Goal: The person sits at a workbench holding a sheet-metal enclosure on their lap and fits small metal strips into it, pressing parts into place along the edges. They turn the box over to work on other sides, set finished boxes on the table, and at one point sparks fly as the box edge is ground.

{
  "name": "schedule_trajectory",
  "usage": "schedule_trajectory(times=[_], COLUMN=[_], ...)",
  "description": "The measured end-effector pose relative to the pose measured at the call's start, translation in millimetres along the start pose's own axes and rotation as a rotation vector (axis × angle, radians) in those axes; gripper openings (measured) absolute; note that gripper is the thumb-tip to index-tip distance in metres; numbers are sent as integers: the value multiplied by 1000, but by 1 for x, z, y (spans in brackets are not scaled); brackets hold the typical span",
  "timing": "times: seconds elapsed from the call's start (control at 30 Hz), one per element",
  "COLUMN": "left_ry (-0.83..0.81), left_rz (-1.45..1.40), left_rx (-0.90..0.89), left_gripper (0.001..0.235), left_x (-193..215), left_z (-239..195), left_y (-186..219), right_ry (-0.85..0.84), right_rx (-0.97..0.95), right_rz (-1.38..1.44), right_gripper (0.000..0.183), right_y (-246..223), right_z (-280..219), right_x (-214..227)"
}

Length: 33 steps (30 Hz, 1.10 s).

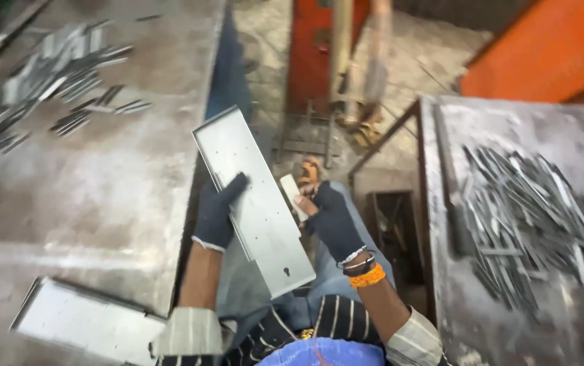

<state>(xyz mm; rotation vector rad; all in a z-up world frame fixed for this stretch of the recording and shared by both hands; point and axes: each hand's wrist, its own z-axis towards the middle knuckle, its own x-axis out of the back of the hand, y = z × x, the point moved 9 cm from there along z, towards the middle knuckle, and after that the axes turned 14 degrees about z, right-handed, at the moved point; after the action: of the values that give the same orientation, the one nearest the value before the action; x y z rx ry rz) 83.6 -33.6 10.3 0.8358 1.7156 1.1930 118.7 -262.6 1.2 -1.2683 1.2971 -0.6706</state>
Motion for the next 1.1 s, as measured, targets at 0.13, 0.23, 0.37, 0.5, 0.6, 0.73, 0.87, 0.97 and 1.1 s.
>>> schedule_trajectory(times=[0.13,0.23,0.37,0.5,0.6,0.73,0.87,0.97,1.1], left_ry=[-154,-254,-253,-270,-390,-402,-398,-392,-385], left_rz=[49,147,138,-96,41,45,64,53,-56], left_rx=[249,331,430,498,403,417,414,400,398], left_gripper=[32,33,34,34,38,39,39,38,37], left_x=[-48,-92,-131,-166,-194,-205,-208,-207,-212], left_z=[-7,-14,-19,-27,-44,-50,-51,-48,-45], left_y=[-83,-115,-135,-142,-113,-117,-118,-118,-116], right_ry=[67,163,381,600,886,1027,967,917,1029], right_rx=[-27,-82,153,362,154,206,74,-20,197], right_rz=[50,20,64,71,-182,-1027,-1273,-1384,-1283], right_gripper=[19,18,17,20,31,37,48,54,28], right_y=[0,-1,-3,-11,-4,-10,-31,-26,-25], right_z=[-30,-50,-72,-95,-96,-79,-57,-48,-61], right_x=[55,113,220,322,388,427,400,399,408])
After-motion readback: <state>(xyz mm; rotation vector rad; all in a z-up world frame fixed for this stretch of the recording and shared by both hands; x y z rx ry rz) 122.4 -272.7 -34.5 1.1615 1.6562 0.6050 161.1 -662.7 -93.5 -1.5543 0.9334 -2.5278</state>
